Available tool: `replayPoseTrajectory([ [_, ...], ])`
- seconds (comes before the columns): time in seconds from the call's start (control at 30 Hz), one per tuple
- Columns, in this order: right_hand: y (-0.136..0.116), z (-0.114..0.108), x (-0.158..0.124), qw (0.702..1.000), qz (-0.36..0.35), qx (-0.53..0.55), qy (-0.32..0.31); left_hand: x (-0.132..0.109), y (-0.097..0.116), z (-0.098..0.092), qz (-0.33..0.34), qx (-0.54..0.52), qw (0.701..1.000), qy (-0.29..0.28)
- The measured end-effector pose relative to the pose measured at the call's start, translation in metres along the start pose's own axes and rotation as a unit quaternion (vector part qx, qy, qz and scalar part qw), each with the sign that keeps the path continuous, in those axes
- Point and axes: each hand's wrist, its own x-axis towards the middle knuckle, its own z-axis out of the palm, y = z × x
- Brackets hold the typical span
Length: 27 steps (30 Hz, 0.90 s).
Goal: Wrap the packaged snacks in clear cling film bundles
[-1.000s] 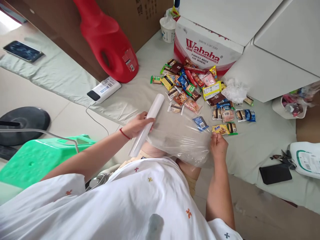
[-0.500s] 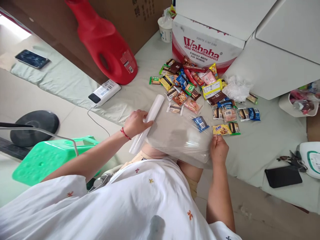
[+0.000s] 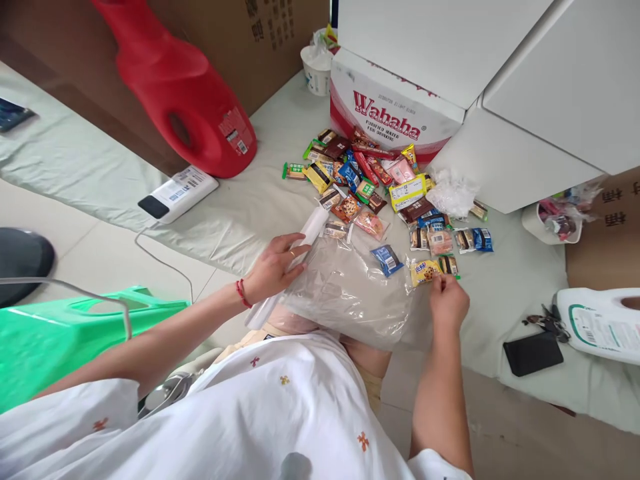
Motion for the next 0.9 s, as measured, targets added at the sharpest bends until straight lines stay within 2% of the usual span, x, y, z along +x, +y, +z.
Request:
replayPoseTrajectory([
  [0.07,-0.021,-0.014,0.028,0.998,-0.066,-0.013,0.019,0.001,0.000,0.002,-0.026,-0.011,0.999,0.027],
  [0.13,-0.050,-0.020,0.062,0.979,-0.199,-0.043,0.031,0.005,0.000,0.003,-0.050,-0.010,0.998,0.032],
  [0.2,-0.083,-0.018,0.100,0.932,-0.347,-0.098,0.039,0.008,0.000,0.005,-0.055,-0.001,0.998,0.013],
  [0.27,-0.113,-0.011,0.137,0.880,-0.445,-0.167,0.012,0.011,0.000,0.007,-0.058,0.009,0.998,-0.001],
  [0.37,-0.142,-0.003,0.181,0.810,-0.526,-0.254,-0.057,0.011,0.000,0.009,-0.064,0.017,0.998,0.003],
  [0.47,-0.150,-0.006,0.199,0.772,-0.564,-0.282,-0.080,0.010,-0.001,0.009,-0.064,0.001,0.998,0.011],
  [0.53,-0.144,-0.011,0.199,0.776,-0.566,-0.272,-0.061,0.009,-0.002,0.009,-0.065,-0.015,0.998,0.015],
  [0.67,-0.124,-0.013,0.192,0.838,-0.505,-0.200,-0.048,0.010,-0.003,0.008,-0.069,-0.037,0.997,0.022],
  [0.77,-0.117,-0.016,0.182,0.870,-0.470,-0.141,-0.051,0.012,-0.001,0.007,-0.080,-0.047,0.995,0.024],
  [0.9,-0.123,-0.037,0.138,0.911,-0.410,0.030,0.034,0.014,0.006,0.004,-0.157,-0.036,0.987,-0.001],
])
